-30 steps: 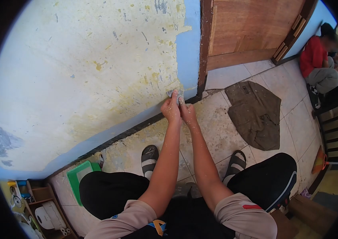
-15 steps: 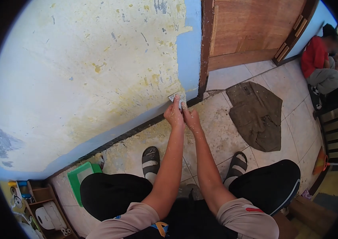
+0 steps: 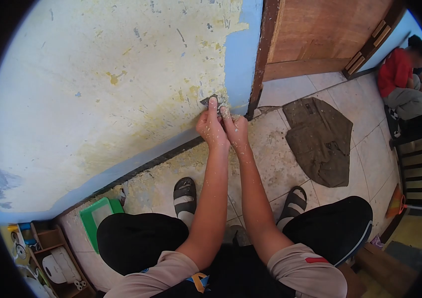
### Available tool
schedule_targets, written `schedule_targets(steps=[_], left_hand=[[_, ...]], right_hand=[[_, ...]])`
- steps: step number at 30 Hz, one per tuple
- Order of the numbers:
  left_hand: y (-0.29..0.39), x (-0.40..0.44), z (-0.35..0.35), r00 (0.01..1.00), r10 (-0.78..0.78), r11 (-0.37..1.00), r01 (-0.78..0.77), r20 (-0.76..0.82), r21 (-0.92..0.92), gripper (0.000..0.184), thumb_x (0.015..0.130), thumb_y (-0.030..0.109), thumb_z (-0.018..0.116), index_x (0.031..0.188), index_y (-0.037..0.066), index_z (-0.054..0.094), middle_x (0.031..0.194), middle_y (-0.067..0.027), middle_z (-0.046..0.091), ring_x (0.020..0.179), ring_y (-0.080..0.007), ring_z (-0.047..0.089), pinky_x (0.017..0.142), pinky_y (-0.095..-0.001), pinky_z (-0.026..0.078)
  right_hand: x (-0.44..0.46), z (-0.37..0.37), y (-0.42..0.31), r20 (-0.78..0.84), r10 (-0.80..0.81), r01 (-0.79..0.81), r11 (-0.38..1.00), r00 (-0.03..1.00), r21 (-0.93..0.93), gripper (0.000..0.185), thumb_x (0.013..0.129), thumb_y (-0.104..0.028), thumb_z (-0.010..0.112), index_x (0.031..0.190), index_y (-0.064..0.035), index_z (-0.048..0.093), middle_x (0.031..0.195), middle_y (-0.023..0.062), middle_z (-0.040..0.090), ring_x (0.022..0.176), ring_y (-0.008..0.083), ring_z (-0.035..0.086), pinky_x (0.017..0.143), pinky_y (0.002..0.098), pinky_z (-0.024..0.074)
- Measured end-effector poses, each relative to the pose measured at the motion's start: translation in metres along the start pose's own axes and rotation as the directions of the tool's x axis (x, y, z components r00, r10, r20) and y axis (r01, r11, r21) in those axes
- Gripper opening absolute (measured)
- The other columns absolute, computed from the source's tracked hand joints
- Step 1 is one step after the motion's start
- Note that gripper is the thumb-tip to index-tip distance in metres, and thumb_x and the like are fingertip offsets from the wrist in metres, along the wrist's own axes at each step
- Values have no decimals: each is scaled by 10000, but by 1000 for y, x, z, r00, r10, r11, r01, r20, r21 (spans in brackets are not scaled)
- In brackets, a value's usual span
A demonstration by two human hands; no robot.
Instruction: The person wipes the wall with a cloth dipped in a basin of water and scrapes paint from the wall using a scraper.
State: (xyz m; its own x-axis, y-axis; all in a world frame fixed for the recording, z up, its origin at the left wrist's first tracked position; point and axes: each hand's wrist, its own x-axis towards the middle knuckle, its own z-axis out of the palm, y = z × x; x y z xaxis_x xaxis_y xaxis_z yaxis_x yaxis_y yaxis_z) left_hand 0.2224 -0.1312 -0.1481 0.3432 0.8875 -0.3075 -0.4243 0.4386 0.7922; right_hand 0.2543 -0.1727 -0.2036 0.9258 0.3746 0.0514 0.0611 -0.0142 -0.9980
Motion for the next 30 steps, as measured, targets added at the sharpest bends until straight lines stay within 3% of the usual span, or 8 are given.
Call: schedule_targets(steps=[5,7,11,13,16,21,24,30], left_hand=[[-36,8,-31,998,-12,993,19,-65,114,394,872,279,811,642,42,596,679,-28,616,601,-93,535,544,-251,448],[-58,18,-50,996,-81,978,88,-44,191,323,859,327,818,786,55,659,724,-15,618,593,-92,543,545,-250,459],[-45,12,-38,991,-111,968,125,-76,218,328,853,330,823,776,57,658,720,-3,603,593,-91,528,543,-259,451],[-21,2,-17,995,-77,988,84,-65,131,404,859,275,823,630,32,595,649,2,564,576,-92,475,534,-268,409],[-22,9,-16,999,-21,990,17,27,139,348,843,329,834,745,58,640,711,1,592,584,-83,517,529,-257,426],[-45,15,-42,999,-18,973,26,-34,229,382,836,335,840,694,79,594,664,20,535,547,-82,481,519,-250,416],[-37,7,-38,992,-109,959,122,-65,254,420,821,359,849,670,94,561,657,13,518,547,-96,479,528,-256,426],[-40,10,-40,992,-90,961,111,-91,252,389,830,304,846,668,21,634,661,-24,601,563,-96,525,534,-260,442]], right_hand=[[-20,2,54,2,107,-107,991,994,75,620,940,-472,671,669,86,661,513,73,552,552,104,521,506,369,429],[-28,-5,71,20,217,-216,975,976,-46,570,971,-409,657,649,61,660,555,23,587,543,71,500,481,318,395],[-18,-5,84,25,233,-230,969,972,-87,572,965,-419,662,635,48,657,544,21,572,536,75,495,478,316,392],[-10,-5,49,33,117,-119,990,993,74,666,926,-504,676,611,81,626,514,46,535,526,105,502,485,361,408],[-4,-3,42,43,115,-121,976,992,183,660,924,-505,679,609,72,622,521,51,540,540,107,512,496,355,416],[-24,0,66,-37,201,-196,976,979,96,660,929,-514,667,573,37,604,519,39,536,493,102,483,455,330,373],[-18,-13,74,145,317,-325,945,937,34,626,925,-534,667,651,29,665,606,44,609,553,104,537,498,316,418],[-16,-14,67,125,324,-328,945,938,11,583,936,-504,668,641,-1,655,588,18,589,521,89,510,472,285,381]])
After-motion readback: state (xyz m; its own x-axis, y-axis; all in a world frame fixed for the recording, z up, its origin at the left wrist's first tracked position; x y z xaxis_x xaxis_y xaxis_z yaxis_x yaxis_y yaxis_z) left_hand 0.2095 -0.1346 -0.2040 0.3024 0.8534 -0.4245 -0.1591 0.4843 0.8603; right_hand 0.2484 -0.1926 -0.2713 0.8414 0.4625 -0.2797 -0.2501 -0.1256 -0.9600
